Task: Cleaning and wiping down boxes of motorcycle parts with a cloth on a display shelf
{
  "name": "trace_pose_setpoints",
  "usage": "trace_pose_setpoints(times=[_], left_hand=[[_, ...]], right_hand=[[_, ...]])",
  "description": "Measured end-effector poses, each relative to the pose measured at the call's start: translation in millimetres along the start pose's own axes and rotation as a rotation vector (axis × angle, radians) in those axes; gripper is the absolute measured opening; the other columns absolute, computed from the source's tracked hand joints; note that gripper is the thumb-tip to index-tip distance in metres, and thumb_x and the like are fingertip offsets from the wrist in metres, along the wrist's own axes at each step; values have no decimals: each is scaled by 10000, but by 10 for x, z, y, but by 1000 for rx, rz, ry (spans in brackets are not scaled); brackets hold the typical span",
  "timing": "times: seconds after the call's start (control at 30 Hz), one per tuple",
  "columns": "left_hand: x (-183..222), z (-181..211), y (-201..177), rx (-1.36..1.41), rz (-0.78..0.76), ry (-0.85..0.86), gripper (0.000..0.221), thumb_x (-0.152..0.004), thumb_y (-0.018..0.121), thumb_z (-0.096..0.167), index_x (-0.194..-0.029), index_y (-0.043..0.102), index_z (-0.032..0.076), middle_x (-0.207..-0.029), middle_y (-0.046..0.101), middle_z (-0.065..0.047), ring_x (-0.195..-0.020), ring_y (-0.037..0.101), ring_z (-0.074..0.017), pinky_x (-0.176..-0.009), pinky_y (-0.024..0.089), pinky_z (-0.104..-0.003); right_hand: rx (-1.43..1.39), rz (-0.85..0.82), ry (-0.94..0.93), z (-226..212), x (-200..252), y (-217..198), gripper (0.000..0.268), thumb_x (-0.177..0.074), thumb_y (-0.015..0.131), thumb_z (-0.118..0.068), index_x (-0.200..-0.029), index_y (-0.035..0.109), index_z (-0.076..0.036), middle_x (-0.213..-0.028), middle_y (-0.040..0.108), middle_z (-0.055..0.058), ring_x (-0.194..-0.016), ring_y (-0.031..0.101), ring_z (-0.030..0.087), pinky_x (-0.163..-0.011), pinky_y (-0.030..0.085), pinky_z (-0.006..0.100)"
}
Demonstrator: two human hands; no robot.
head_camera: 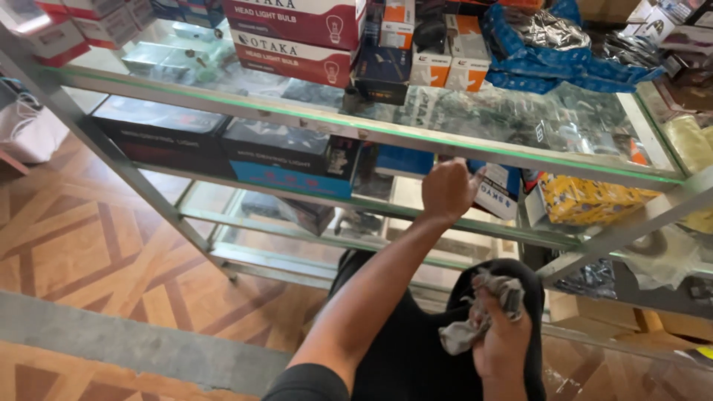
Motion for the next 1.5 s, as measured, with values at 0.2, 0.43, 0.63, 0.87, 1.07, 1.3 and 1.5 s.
trace_pose_setpoints(times=[0.2,0.43,0.63,0.87,1.07,1.3,1.5], left_hand=[[-52,80,-441,-415,472,342,385,-860,694,319,-940,783,-47,-896,734,-220,-833,619,-420,-904,442,-531],[-455,-870,-239,-842,115,-152,1054,-794,603,833,-1286,606,-100,-1269,576,-379,-1077,547,-443,-893,417,-564],[-399,-692,-382,-848,16,-191,1128,-729,588,850,-1379,556,-71,-1314,556,-361,-1054,534,-413,-897,389,-519],[258,-282,-1080,-387,-15,-115,1129,-712,734,692,-1487,377,-48,-1391,422,-315,-1218,461,-472,-921,473,-564],[1336,-138,-1654,136,0,-58,837,-813,634,491,-1465,393,25,-1284,544,-254,-1120,567,-420,-974,439,-529],[2749,-785,-558,1602,-263,-461,841,-915,482,516,-1652,314,148,-1420,563,-112,-1151,580,-210,-1019,464,-351],[2997,-1575,348,2234,-408,-650,732,-941,580,544,-1502,528,77,-1386,599,-112,-1135,592,-189,-1047,487,-309]], right_hand=[[142,180,336,380,222,-144,232,-997,557,40,-1215,556,-39,-855,426,92,-623,362,225,-582,318,435],[156,139,376,654,277,-155,273,-995,577,21,-1267,592,3,-1057,597,168,-618,389,244,-561,341,461],[52,-138,167,1057,262,-324,230,-898,661,22,-1122,608,18,-894,594,165,-532,456,206,-474,381,351],[23,-94,416,1317,228,-369,519,-919,577,-46,-1429,490,-12,-1136,601,276,-665,482,349,-525,383,503],[74,2,567,884,228,-221,473,-1145,190,-224,-1525,386,-21,-1408,471,244,-1200,457,455,-1025,355,592],[-36,-227,-127,289,578,521,826,-973,552,-498,-1604,354,-4,-1395,546,222,-1193,568,298,-1020,496,420],[816,-753,-696,288,1019,1201,533,-968,488,-188,-1445,501,48,-1573,475,267,-1481,488,403,-1214,390,444]])
Point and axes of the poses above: each hand's wrist, its own x-axis away from the middle knuckle, its own y-axis out of the palm, z = x × y, the point moved 6 cm from there along -x, towards the middle knuckle
